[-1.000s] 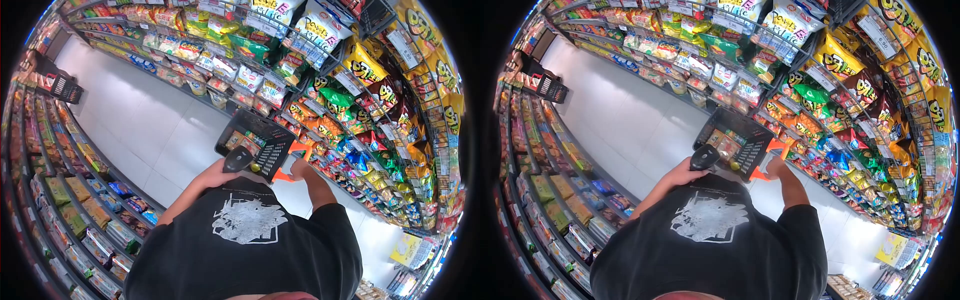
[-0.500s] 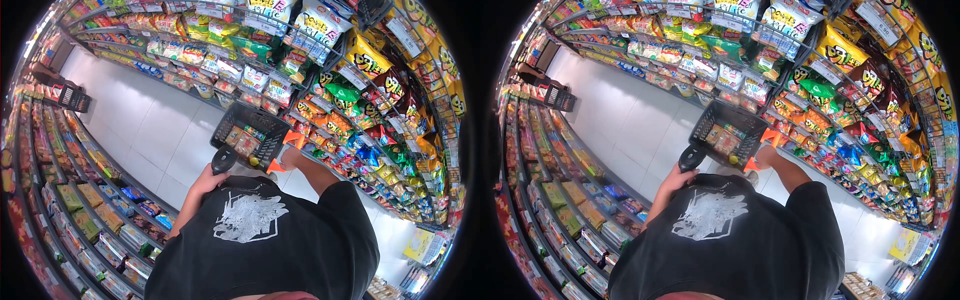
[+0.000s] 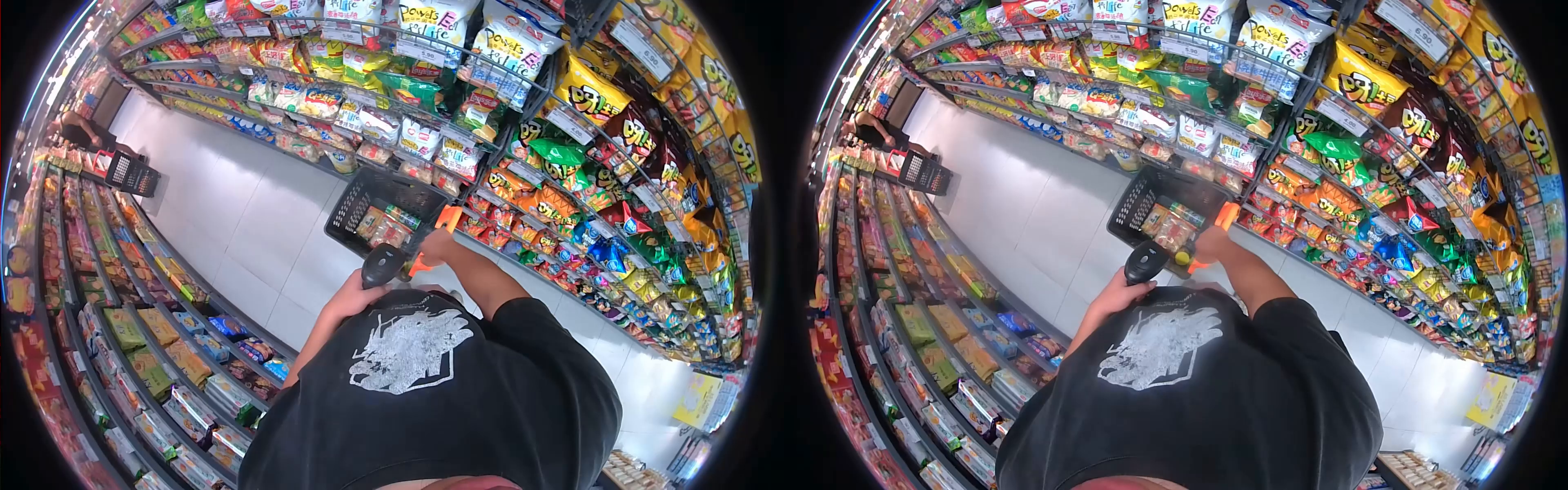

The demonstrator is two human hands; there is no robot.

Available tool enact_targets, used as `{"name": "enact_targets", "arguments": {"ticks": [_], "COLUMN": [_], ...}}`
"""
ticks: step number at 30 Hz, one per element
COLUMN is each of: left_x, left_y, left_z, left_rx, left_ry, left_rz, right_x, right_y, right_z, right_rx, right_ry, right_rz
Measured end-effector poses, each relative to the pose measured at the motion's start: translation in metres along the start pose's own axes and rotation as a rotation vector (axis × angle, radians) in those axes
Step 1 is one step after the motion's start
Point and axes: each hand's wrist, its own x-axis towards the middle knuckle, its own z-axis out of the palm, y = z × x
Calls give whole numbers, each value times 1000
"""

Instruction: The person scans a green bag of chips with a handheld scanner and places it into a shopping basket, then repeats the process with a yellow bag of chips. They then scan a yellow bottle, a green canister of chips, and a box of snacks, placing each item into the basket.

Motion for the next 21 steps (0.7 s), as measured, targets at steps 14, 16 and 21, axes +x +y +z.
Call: {"name": "enact_targets", "arguments": {"ticks": [14,16,21], "left_x": [3,1,0], "left_y": [-12,-11,-2], "left_z": [6,10,15], "left_rx": [-98,-108,-125], "left_ry": [-71,-68,-85], "left_rz": [72,82,64], "right_x": [17,15,11], "right_y": [-95,-94,-91], "right_z": [60,64,78], "right_rx": [204,232,366], "right_ry": [-11,-35,-37], "right_rz": [17,20,137]}}
